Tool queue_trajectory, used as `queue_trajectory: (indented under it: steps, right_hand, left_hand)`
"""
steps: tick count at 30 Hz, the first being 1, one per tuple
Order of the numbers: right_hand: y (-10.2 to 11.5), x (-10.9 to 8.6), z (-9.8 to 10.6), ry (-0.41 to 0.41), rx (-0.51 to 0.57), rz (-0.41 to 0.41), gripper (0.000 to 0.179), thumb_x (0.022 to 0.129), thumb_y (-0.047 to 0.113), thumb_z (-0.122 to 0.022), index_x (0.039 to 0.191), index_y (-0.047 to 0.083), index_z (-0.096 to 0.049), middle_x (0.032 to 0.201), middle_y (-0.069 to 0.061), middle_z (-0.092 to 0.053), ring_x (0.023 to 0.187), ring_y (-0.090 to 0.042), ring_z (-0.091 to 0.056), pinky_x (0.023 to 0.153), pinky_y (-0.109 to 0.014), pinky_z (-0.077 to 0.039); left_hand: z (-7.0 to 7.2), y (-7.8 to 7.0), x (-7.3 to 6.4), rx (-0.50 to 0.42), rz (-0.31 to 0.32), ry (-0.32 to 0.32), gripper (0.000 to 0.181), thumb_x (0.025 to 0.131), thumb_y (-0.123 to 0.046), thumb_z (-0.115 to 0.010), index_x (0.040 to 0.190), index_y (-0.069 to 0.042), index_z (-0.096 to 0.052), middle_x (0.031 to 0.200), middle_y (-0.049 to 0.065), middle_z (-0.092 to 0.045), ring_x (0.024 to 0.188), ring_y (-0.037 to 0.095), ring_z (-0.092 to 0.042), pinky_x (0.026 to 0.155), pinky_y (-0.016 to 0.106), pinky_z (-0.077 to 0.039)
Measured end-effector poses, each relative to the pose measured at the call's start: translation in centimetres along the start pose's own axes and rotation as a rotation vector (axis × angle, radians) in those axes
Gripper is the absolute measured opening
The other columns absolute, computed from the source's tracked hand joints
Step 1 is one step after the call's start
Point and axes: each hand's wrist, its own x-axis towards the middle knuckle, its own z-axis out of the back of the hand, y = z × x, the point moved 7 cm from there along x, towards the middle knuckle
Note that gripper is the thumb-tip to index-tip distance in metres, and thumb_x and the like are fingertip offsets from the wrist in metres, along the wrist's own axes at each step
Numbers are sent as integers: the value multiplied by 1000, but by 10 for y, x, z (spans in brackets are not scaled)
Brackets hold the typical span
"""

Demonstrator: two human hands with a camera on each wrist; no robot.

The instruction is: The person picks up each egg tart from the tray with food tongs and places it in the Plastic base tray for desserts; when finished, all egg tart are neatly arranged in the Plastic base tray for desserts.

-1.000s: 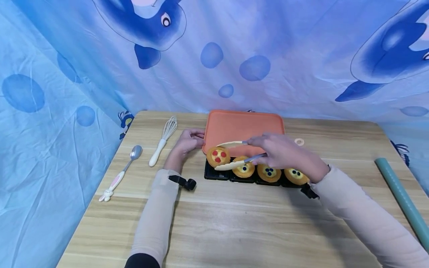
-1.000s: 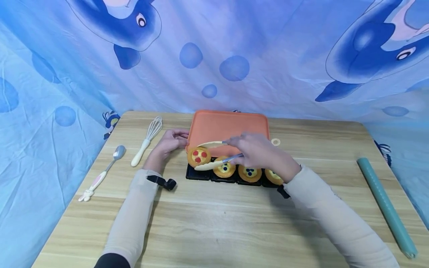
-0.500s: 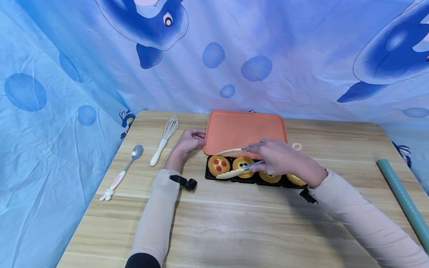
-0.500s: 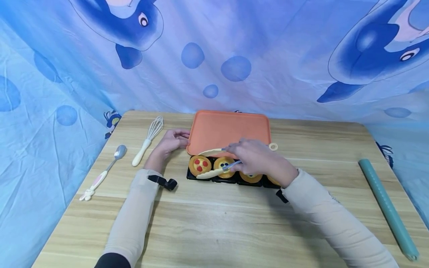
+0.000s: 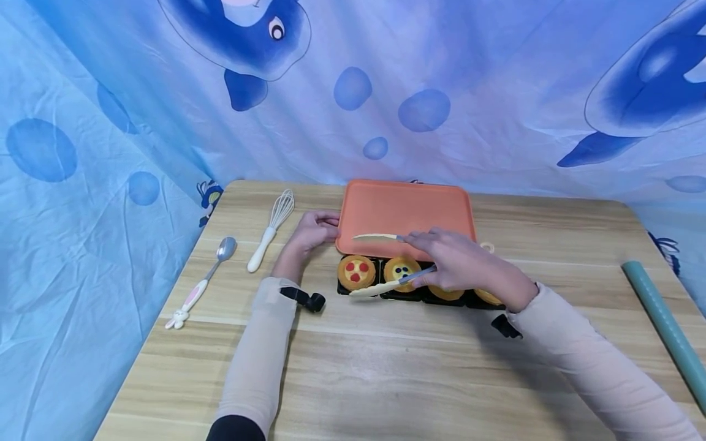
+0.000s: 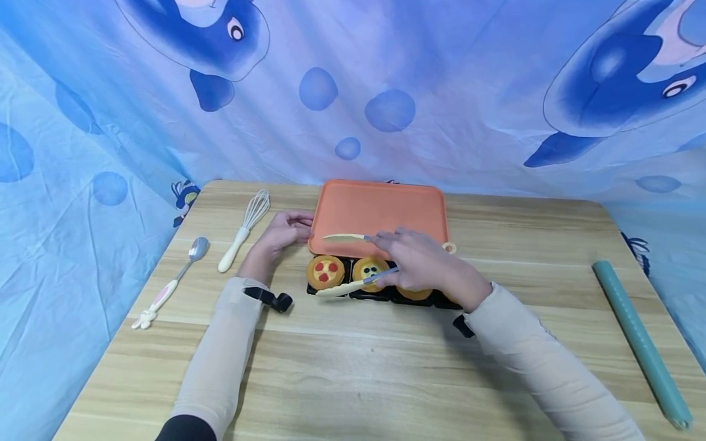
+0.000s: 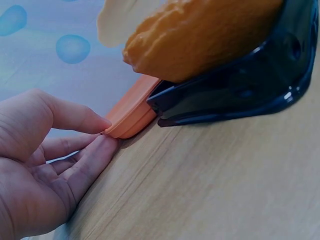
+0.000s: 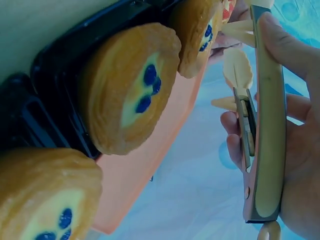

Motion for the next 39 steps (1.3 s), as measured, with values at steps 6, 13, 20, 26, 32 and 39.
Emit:
queue_trajectory:
  steps: [6, 13, 20, 26, 32, 39]
  right_hand:
    - [-3, -10, 4, -42, 98, -45, 91, 79, 52, -79, 151, 10, -42, 149, -12, -46, 134, -38, -44, 108, -59, -36]
    - [-29, -44, 16, -155, 251, -208, 90, 77, 54, -80, 151, 18, -43, 148, -7, -48, 126, -32, -53, 93, -55, -50]
    - [-73, -90, 30, -336, 292, -419, 96, 72, 50, -86, 152, 18, -42, 129, -18, -62, 104, -35, -61, 77, -48, -51]
    - [-113, -151, 43, -486, 389, -622, 100, 74, 33, -89, 155, 15, -33, 127, -27, -61, 114, -44, -58, 72, -10, -41]
    - [-146, -186, 38, -527, 334, -790, 97, 76, 41, -85, 153, 7, -37, 122, -36, -59, 112, -50, -57, 59, -5, -37]
    - [-178, -193, 7, -449, 304, -890, 103, 76, 55, -80, 147, -8, -39, 110, -33, -62, 92, -42, -60, 54, -23, -43]
  left_hand:
    - [0, -2, -1, 14, -1, -8, 50, 76, 20, -62, 125, 9, -59, 108, 18, -58, 84, 21, -64, 73, 28, -59]
    - [-2, -1, -1, 2, 8, -12, 50, 76, 19, -63, 125, 9, -59, 108, 18, -59, 84, 20, -62, 73, 28, -59]
    - [0, 0, -2, 20, -9, -13, 49, 77, 17, -62, 125, 9, -59, 106, 17, -60, 84, 20, -62, 72, 27, -59]
    - [-2, -2, 0, 17, -8, -11, 51, 76, 16, -62, 126, 8, -59, 108, 18, -59, 86, 21, -61, 72, 27, -58]
    - [-5, -2, 0, 6, -3, -6, 51, 76, 16, -63, 126, 7, -59, 110, 18, -58, 88, 22, -61, 75, 29, -59]
    - [-3, -1, -2, -10, -10, -3, 50, 77, 16, -62, 127, 8, -58, 109, 19, -58, 89, 24, -61, 78, 32, -60]
